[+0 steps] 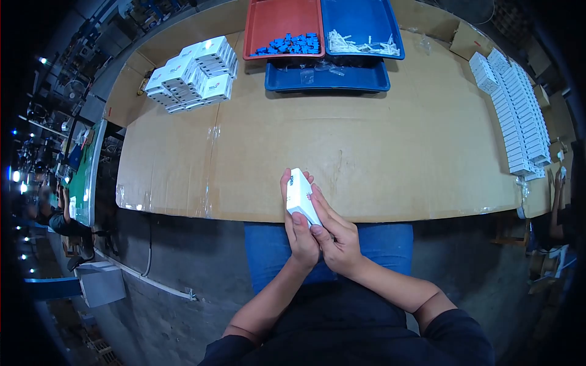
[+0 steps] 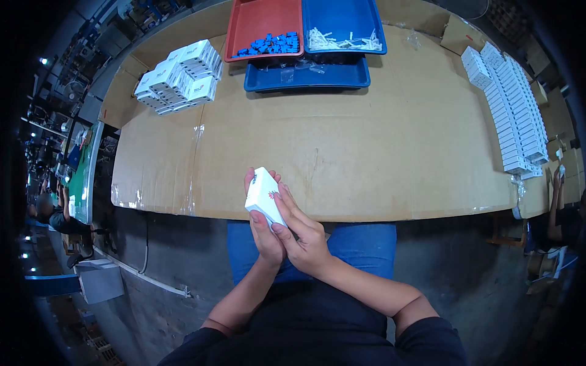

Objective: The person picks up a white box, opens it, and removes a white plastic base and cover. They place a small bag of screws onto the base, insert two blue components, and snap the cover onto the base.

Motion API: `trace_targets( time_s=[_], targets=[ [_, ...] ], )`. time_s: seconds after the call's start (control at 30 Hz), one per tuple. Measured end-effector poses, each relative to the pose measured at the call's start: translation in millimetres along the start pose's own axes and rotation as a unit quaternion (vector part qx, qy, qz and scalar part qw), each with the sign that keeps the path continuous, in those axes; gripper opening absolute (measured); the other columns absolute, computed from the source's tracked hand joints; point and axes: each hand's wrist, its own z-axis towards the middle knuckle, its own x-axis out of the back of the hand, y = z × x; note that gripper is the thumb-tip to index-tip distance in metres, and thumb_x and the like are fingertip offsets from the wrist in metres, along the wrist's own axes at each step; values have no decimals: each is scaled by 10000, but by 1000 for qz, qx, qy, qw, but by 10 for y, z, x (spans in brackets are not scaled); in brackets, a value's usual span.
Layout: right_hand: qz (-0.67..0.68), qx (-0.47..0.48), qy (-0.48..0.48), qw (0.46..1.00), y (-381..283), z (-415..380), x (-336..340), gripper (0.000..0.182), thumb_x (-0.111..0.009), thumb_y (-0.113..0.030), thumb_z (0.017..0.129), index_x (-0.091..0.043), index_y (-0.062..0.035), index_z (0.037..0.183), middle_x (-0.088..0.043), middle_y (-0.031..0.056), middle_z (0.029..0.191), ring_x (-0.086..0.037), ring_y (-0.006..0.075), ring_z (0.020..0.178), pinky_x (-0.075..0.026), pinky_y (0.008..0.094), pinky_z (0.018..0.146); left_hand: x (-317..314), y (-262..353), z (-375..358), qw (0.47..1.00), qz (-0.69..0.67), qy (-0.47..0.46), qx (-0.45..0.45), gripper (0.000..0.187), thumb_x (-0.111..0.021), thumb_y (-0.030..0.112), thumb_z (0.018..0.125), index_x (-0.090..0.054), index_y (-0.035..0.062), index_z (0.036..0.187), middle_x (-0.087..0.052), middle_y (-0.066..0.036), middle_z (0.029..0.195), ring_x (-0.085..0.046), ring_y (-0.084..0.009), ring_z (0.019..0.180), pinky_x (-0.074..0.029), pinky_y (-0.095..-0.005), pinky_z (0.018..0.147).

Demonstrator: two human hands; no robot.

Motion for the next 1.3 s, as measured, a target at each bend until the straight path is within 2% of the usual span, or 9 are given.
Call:
trace_targets(
  time_s=[0.2, 0.27, 0.5, 0.8, 0.93, 1.0, 1.07, 1.13, 1.3],
  targets=[
    [7, 15, 2, 1000, 2, -39, -20, 471, -594, -91, 1040, -511, 75, 1472, -398, 310, 1590, -394, 405, 1494, -379, 414, 1183, -6, 20, -28, 1000, 7, 3, -2, 970, -403, 712, 1020, -129, 8, 1628, -396, -197, 1523, -374, -300, 1453, -253, -450, 1231],
    [-27, 41, 4, 999, -5, -41, -26, 477, -516, -141, 1073, -480, 78, 1495, -424, 309, 1576, -477, 402, 1441, -427, 399, 1145, -15, 45, -46, 1000, 11, 9, -6, 983, -412, 722, 1011, -133, 9, 1627, -396, -199, 1521, -374, -300, 1450, -250, -451, 1230],
    [22, 39, -4, 999, -15, -69, -36, 456, -542, -107, 1063, -502, 82, 1476, -410, 319, 1578, -424, 417, 1471, -395, 413, 1169, -11, 103, -81, 1000, 18, 14, -8, 1039, -447, 763, 973, -136, 12, 1620, -387, -197, 1521, -354, -293, 1456, -233, -451, 1231],
    [20, 35, 6, 999, -83, -107, -94, 505, -519, -206, 1093, -459, 74, 1509, -401, 311, 1591, -421, 394, 1481, -365, 414, 1191, 34, 108, -118, 1000, -3, -8, -2, 1120, -517, 779, 932, -93, 21, 1640, -343, -206, 1564, -352, -298, 1461, -256, -449, 1221],
    [186, -61, 13, 981, 25, 15, -33, 586, -517, -380, 1094, -450, 21, 1517, -446, 232, 1577, -446, 318, 1462, -344, 408, 1203, 217, 48, -41, 999, 33, -21, -8, 1113, -556, 738, 921, -106, 16, 1639, -297, -216, 1609, -384, -297, 1427, -279, -414, 1192],
    [222, -114, 21, 968, 36, 72, 92, 599, -519, -428, 1090, -462, -1, 1505, -474, 199, 1554, -479, 284, 1432, -360, 401, 1191, 326, 1, -3, 958, 247, -94, -109, 973, -504, 610, 985, -166, -57, 1607, -322, -289, 1597, -338, -368, 1463, -233, -476, 1224],
    [323, -269, -21, 907, 11, 115, 205, 582, -527, -470, 1080, -509, -27, 1457, -544, 153, 1464, -553, 227, 1318, -431, 377, 1114, 334, -106, -36, 968, 216, -99, -75, 1092, -546, 706, 918, -134, -14, 1628, -303, -245, 1617, -376, -332, 1439, -285, -463, 1196],
    [348, -289, -3, 892, -111, 173, 221, 515, -593, -372, 1067, -512, -33, 1446, -584, 128, 1406, -577, 183, 1248, -459, 348, 1061, 288, -46, -8, 967, 210, -102, -105, 999, -522, 635, 951, -211, -65, 1593, -336, -307, 1586, -362, -407, 1433, -273, -509, 1200],
    [309, -306, -1, 900, -115, 145, 122, 530, -656, -161, 1024, -451, -7, 1488, -582, 166, 1414, -594, 189, 1252, -454, 335, 1087, 206, -44, -5, 958, 248, -76, -123, 1038, -520, 692, 942, -237, -76, 1580, -422, -292, 1490, -433, -405, 1377, -362, -501, 1146]
  ],
)
